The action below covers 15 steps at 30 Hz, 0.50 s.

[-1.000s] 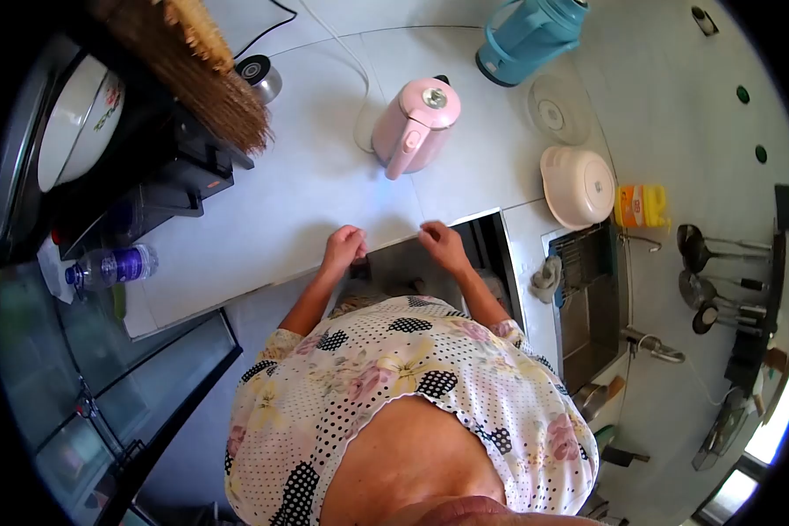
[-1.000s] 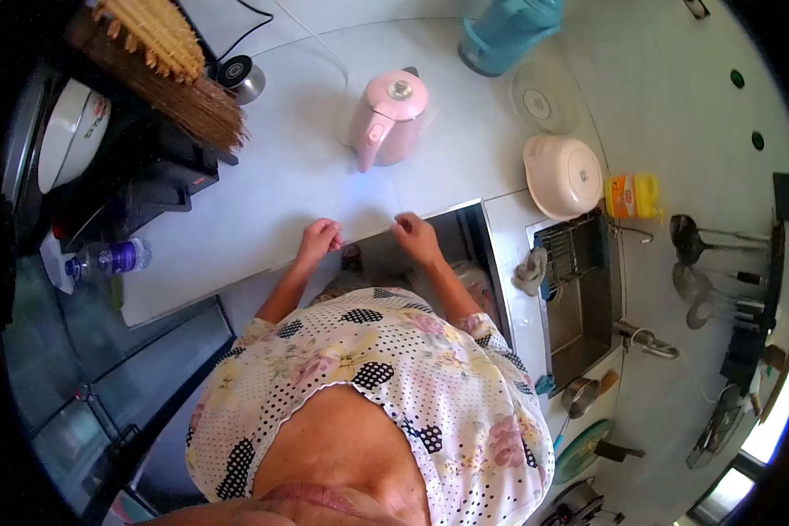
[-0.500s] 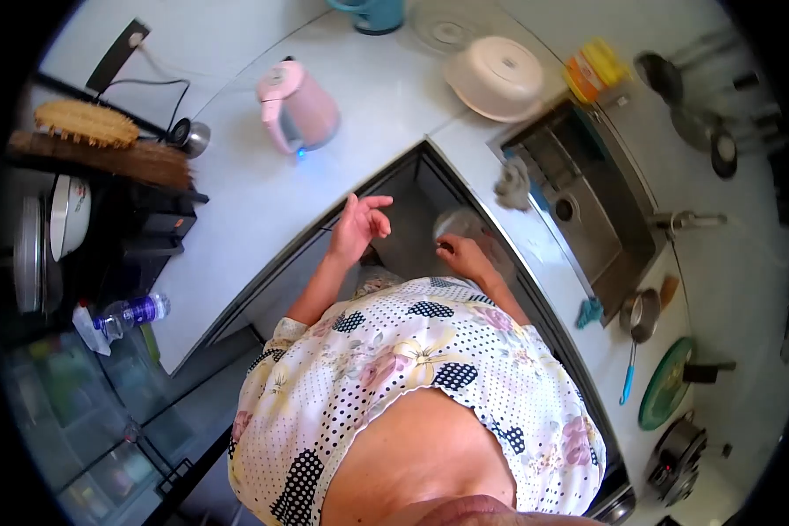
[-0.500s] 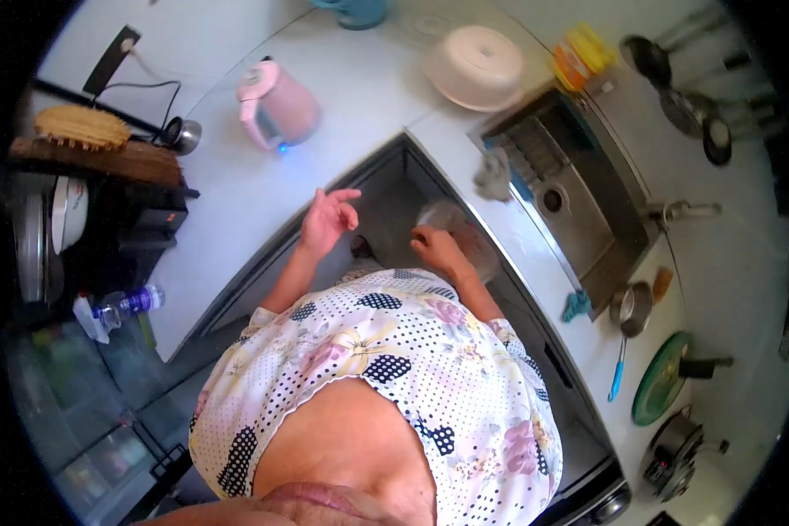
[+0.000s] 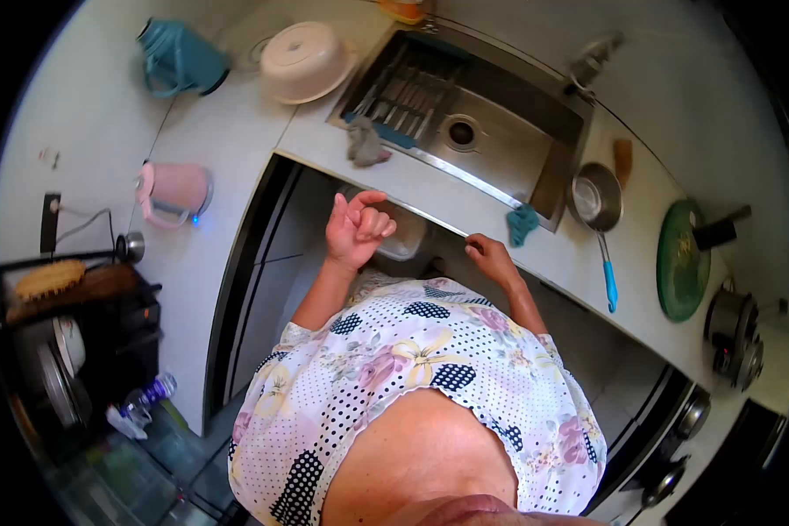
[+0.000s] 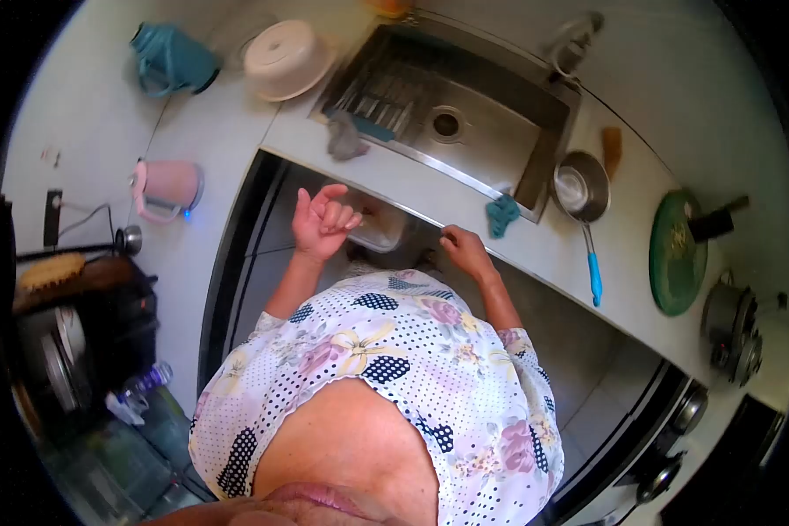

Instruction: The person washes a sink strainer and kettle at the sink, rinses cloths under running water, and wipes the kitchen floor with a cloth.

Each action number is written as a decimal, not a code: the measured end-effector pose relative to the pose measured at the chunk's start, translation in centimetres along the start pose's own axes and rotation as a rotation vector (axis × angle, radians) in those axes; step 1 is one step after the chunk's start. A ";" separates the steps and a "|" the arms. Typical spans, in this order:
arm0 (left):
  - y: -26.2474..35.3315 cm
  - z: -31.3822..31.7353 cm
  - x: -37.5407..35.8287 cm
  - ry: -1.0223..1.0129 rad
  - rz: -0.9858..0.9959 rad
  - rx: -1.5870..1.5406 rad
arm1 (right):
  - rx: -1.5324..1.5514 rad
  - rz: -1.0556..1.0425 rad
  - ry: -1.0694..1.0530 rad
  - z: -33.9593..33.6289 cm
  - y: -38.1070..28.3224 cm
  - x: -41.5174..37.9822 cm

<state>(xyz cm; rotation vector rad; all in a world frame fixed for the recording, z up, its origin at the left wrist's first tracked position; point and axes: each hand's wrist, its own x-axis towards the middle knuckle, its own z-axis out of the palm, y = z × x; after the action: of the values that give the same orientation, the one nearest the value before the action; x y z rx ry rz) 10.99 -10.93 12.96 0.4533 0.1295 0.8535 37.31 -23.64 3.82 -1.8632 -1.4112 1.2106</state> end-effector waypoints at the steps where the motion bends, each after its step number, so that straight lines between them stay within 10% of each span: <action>1: -0.8 0.1 0.8 -0.017 -0.037 -0.003 | 0.003 0.003 0.047 -0.7 0.3 -0.7; 15: -5.4 0.3 7.8 0.112 -0.311 0.192 | 0.110 0.221 0.655 -2.5 6.0 -3.9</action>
<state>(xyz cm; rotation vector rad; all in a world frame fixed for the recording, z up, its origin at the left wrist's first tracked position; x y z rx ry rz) 19.99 -8.21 11.44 0.5480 0.3778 0.5620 42.18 -29.05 1.52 -2.1045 -0.7834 0.6441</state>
